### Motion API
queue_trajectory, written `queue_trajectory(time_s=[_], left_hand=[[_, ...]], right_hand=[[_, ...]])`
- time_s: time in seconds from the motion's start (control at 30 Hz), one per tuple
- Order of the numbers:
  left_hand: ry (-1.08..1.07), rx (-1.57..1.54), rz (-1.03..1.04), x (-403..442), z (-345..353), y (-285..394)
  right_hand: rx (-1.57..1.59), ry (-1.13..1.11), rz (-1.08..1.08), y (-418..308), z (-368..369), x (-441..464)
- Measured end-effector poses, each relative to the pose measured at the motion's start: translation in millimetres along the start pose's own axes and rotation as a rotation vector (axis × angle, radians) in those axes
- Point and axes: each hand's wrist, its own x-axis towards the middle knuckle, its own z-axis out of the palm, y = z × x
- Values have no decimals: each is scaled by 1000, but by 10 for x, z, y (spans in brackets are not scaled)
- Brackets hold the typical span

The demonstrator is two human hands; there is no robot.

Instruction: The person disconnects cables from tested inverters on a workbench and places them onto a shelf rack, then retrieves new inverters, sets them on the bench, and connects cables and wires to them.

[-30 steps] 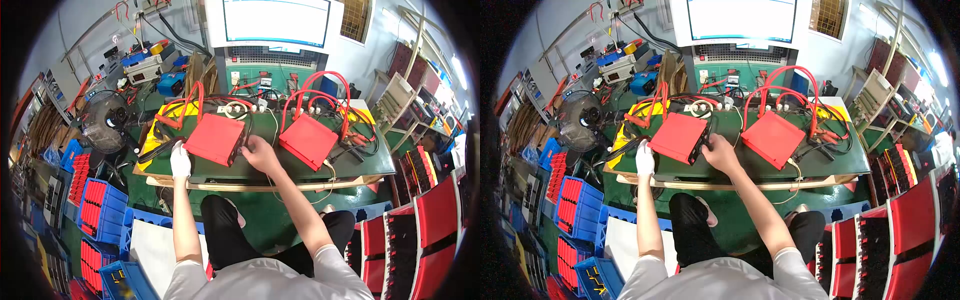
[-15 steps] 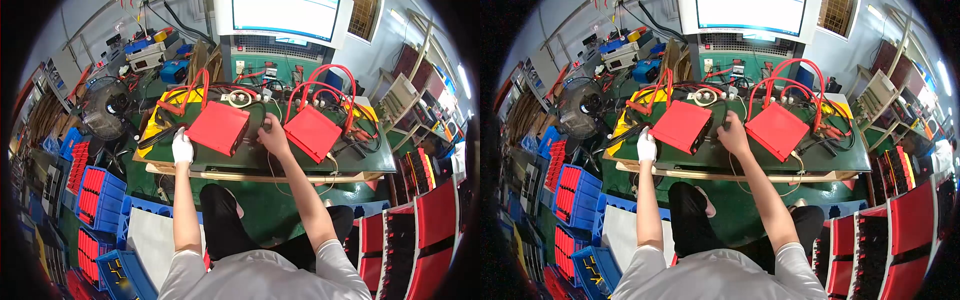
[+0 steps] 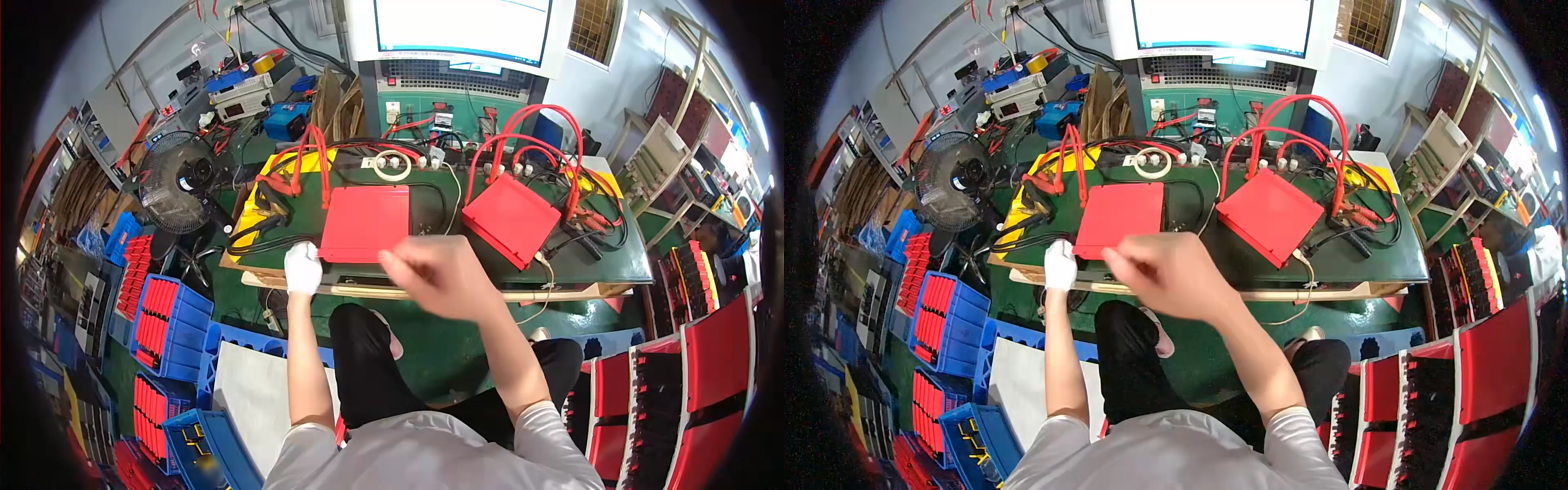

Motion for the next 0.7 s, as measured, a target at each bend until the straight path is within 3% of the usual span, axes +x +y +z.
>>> queue_trajectory(time_s=[0.1,0.13,0.17,0.23,0.27,0.3,0.37,0.47,0.7], left_hand=[[-120,-30,-32,10,-85,-44],[-194,-199,-76,26,-157,30],[-266,-190,-131,86,-191,38],[-127,-317,9,240,-76,-7],[-254,-434,-68,362,-122,-8],[-204,-568,-292,493,83,-117],[5,-396,-155,663,310,-192],[-16,-260,-142,824,374,-112],[-32,-360,-74,799,454,-249]], right_hand=[[-172,74,-387,-423,-90,5],[-193,205,-522,-572,-67,16],[-256,83,-555,-736,-203,1],[-273,155,-662,-895,-187,-55],[-282,178,-715,-970,-182,-80],[-290,174,-765,-1047,-207,-90],[-281,203,-813,-1169,-178,-140],[-259,203,-847,-1272,-143,-193],[-280,262,-885,-1373,-106,-223]])
